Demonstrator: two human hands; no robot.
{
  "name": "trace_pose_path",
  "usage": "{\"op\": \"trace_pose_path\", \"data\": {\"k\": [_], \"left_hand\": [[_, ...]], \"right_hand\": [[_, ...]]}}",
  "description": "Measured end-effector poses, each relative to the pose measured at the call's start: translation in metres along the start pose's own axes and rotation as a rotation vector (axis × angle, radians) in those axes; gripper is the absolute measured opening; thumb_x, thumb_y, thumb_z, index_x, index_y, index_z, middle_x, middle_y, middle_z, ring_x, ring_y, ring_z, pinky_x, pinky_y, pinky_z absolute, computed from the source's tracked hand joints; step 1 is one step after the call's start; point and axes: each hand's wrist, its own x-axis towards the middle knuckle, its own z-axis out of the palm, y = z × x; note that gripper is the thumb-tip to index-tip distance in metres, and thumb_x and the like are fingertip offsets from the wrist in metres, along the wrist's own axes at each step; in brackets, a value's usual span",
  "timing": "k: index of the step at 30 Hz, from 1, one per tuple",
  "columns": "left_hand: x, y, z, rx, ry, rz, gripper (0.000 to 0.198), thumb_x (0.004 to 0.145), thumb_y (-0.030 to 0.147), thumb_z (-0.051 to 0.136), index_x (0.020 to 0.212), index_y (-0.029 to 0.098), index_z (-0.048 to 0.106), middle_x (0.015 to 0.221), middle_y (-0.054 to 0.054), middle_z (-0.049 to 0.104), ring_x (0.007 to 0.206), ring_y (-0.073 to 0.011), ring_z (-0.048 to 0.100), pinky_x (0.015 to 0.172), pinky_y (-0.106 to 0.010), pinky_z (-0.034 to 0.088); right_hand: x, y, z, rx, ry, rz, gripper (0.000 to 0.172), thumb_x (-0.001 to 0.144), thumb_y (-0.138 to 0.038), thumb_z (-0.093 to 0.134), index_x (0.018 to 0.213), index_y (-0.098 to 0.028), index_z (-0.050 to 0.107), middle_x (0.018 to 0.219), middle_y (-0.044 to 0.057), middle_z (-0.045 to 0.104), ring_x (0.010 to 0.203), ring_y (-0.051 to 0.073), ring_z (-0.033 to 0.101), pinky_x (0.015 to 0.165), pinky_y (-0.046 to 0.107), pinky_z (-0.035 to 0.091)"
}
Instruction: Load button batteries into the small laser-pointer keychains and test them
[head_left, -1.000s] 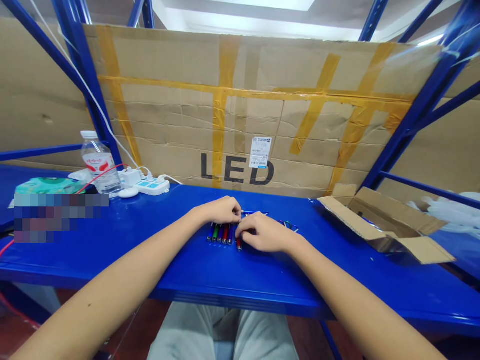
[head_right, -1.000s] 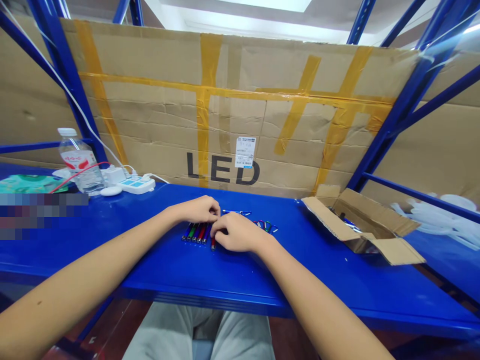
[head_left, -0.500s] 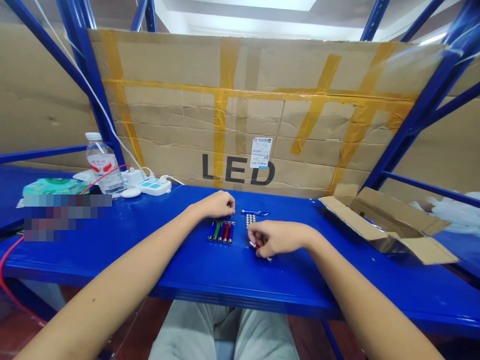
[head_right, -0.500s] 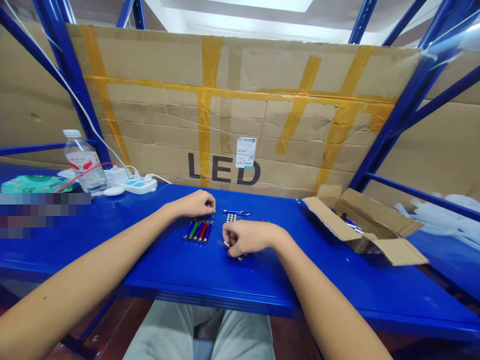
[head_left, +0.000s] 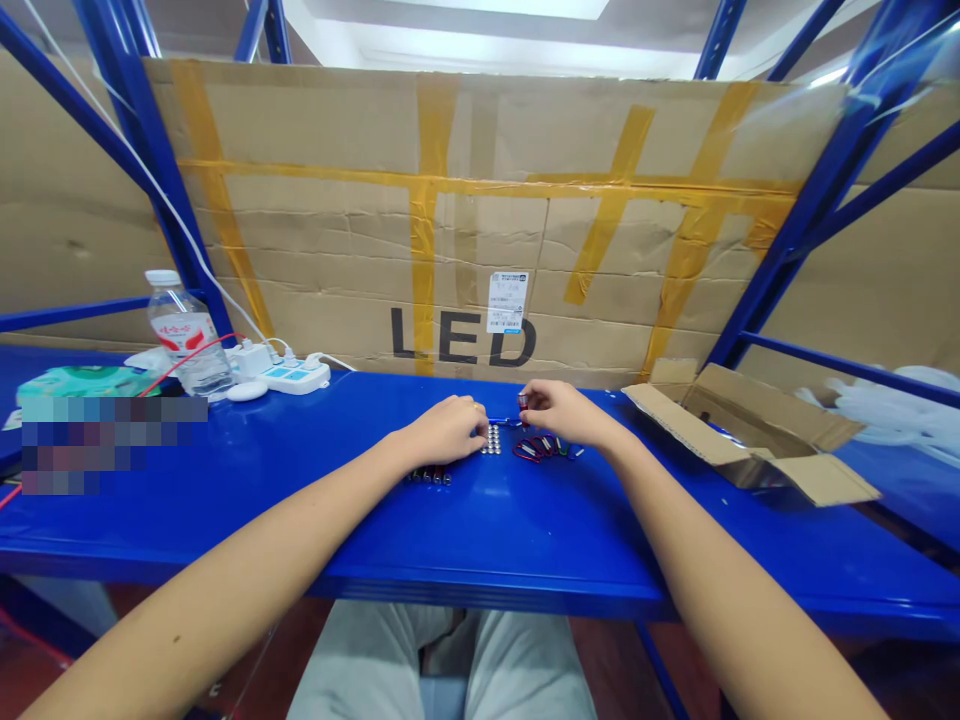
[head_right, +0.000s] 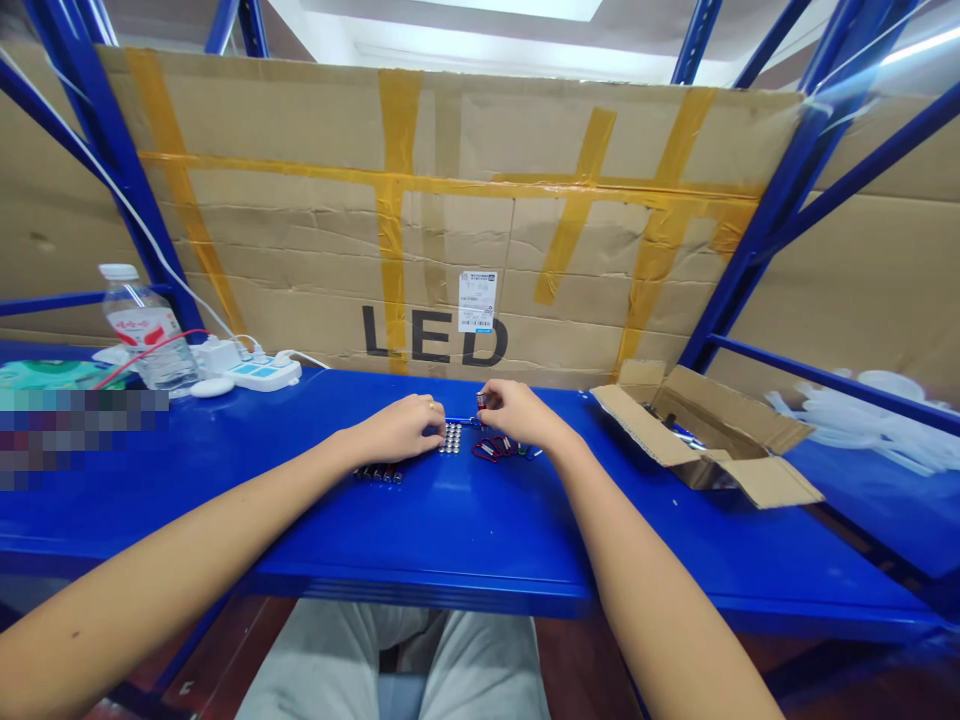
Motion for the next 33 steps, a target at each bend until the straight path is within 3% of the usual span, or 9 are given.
{"op": "trace_pose_path", "data": {"k": [19,25,33], "left_hand": [[-0.008,-0.001,-0.008,-0.144,-0.110,0.019,0.011,0.079,0.016,0.059,0.080,0.019,0.069,0.083,-0.003,0.069,0.087,-0.0194,0.059,0.078,-0.029,0.041],[-0.011,-0.004,-0.009,-0.004,-0.069,0.006,0.018,0.080,0.017,0.057,0.091,0.021,0.071,0.090,-0.006,0.069,0.089,-0.0221,0.057,0.080,-0.033,0.041],[-0.011,-0.005,-0.009,0.064,-0.094,0.058,0.020,0.082,0.016,0.055,0.085,0.023,0.073,0.084,-0.005,0.069,0.086,-0.0222,0.055,0.079,-0.033,0.039]], "right_hand": [[-0.001,0.003,-0.001,-0.079,0.053,-0.021,0.014,0.076,-0.023,0.060,0.089,-0.017,0.061,0.086,0.004,0.068,0.075,0.016,0.061,0.065,0.026,0.044],[0.000,0.003,-0.001,-0.077,0.043,-0.023,0.013,0.076,-0.024,0.060,0.087,-0.017,0.060,0.085,0.005,0.068,0.074,0.016,0.061,0.064,0.026,0.044],[0.000,0.005,0.000,-0.044,0.030,-0.030,0.013,0.076,-0.024,0.060,0.088,-0.018,0.060,0.083,0.004,0.068,0.072,0.016,0.061,0.063,0.027,0.045]]}}
